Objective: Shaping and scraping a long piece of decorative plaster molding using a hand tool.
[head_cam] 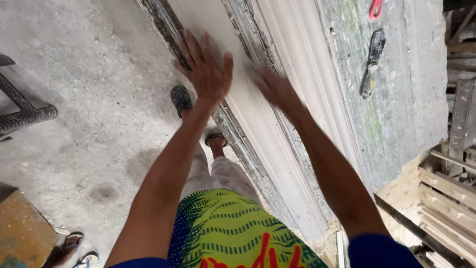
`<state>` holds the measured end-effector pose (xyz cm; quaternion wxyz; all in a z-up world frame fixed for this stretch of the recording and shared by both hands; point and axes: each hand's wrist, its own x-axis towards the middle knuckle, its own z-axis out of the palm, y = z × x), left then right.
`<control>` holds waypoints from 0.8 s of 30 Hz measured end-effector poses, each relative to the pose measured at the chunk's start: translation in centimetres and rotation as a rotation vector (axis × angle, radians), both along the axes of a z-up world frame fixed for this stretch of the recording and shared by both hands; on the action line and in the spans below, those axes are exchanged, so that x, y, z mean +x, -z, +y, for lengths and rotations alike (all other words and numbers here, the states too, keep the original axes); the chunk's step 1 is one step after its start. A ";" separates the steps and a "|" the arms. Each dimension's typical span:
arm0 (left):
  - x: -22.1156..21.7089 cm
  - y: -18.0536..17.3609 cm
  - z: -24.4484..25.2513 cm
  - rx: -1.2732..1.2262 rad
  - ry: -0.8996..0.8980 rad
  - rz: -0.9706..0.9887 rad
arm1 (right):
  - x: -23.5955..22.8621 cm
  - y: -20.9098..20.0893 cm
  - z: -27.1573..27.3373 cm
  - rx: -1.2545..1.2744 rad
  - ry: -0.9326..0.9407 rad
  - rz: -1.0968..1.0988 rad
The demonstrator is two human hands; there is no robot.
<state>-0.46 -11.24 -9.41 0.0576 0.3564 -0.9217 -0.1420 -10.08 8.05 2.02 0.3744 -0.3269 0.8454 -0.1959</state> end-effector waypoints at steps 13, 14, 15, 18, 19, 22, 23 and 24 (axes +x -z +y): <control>-9.3 -5.6 -14.4 0.015 -0.026 -0.301 | -4.3 -0.5 -9.5 0.183 -0.027 0.025; -9.0 -5.7 -14.3 0.008 -0.034 -0.298 | -7.6 2.0 -13.8 0.174 -0.033 0.028; -9.1 -5.8 -14.4 0.029 -0.006 -0.299 | -11.1 4.5 -18.2 -0.063 -0.042 0.157; -8.3 -5.1 -13.6 0.092 0.010 -0.236 | -13.2 -0.4 -27.1 -0.294 0.140 0.064; -8.8 -4.6 -14.4 0.099 -0.006 -0.145 | -13.4 -4.1 -30.4 -0.319 0.331 -0.131; -9.1 -6.1 -14.6 0.002 0.052 -0.357 | -9.1 -6.5 -24.5 0.088 0.273 -0.185; -9.3 -6.6 -14.8 0.011 0.053 -0.344 | -6.1 -5.1 -19.2 0.095 0.274 -0.171; -9.5 -7.2 -14.9 0.078 0.065 -0.357 | -2.8 -4.9 -13.8 0.265 0.301 -0.146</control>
